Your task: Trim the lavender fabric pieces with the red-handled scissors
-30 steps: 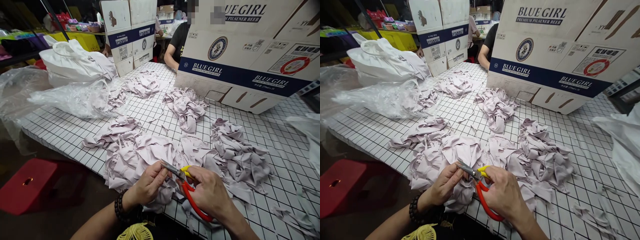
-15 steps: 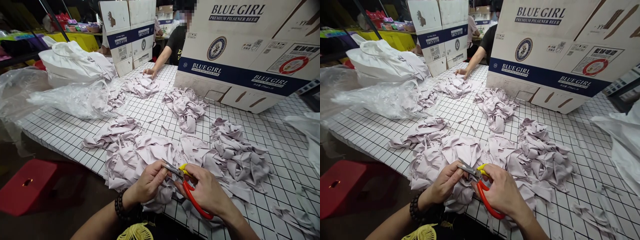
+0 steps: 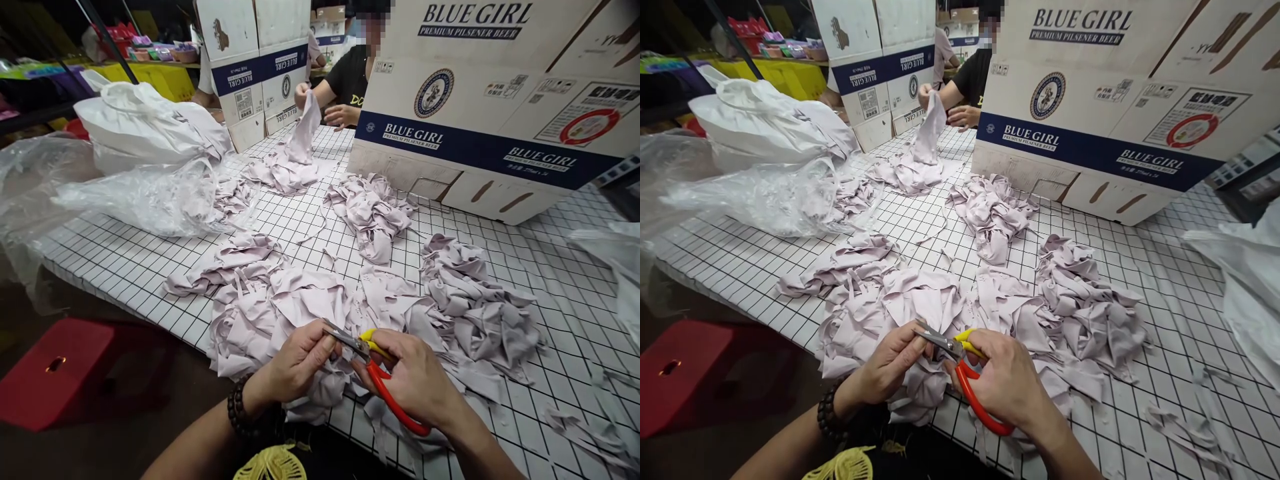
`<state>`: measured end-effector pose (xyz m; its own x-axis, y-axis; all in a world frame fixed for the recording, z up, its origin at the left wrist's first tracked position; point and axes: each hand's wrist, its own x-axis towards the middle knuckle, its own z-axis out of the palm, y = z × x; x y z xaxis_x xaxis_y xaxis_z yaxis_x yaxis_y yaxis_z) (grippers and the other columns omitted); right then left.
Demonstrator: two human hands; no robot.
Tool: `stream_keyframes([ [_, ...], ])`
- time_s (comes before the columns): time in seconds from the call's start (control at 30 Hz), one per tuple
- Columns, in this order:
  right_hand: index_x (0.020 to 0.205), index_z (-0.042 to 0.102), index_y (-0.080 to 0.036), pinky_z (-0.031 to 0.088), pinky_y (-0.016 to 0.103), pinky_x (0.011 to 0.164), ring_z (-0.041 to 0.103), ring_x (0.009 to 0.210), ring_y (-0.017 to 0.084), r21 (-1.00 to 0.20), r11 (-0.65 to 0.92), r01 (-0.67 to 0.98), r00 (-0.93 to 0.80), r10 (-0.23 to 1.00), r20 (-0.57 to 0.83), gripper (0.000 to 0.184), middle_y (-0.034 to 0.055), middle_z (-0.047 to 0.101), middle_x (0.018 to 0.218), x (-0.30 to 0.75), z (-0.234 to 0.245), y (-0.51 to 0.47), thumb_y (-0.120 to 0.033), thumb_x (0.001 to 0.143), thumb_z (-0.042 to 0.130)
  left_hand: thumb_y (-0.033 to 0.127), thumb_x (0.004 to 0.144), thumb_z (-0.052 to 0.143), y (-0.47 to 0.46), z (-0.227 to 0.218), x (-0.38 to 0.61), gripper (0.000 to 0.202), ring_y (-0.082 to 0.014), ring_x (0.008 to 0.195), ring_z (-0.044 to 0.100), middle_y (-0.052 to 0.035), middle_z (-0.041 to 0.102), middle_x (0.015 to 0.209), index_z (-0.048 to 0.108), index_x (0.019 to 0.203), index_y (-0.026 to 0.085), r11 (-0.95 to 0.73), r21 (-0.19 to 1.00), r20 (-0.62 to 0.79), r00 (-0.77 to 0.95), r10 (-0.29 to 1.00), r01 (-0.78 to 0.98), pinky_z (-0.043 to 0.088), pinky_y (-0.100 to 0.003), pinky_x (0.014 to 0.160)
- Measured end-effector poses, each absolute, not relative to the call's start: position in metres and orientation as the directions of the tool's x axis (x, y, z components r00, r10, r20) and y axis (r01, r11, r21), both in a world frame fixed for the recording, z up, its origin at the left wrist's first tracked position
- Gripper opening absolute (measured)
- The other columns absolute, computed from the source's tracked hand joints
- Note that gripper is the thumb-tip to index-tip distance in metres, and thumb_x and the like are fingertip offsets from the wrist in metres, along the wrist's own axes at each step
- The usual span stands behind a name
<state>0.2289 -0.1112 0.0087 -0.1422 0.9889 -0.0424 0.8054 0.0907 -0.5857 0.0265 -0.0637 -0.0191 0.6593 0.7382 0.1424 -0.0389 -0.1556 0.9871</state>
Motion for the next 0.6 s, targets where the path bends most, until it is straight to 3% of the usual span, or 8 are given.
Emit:
stream_keyframes([
  [0.6, 0.057, 0.028, -0.022, 0.024, 0.024, 0.048, 0.032, 0.05, 0.01, -0.641, 0.12, 0.758, -0.169, 0.985, -0.015, 0.041, -0.0062, 0.034, 0.053, 0.229, -0.0013, -0.1106, -0.033, 0.073, 0.063, 0.038, 0.099, 0.037, -0.0648, -0.022, 0.0254, 0.033, -0.0134, 0.072, 0.046, -0.0024, 0.049, 0.078, 0.054, 0.083, 0.014, -0.096, 0.993, 0.119, 0.662, 0.74, -0.072, 0.039, -0.025, 0.069],
])
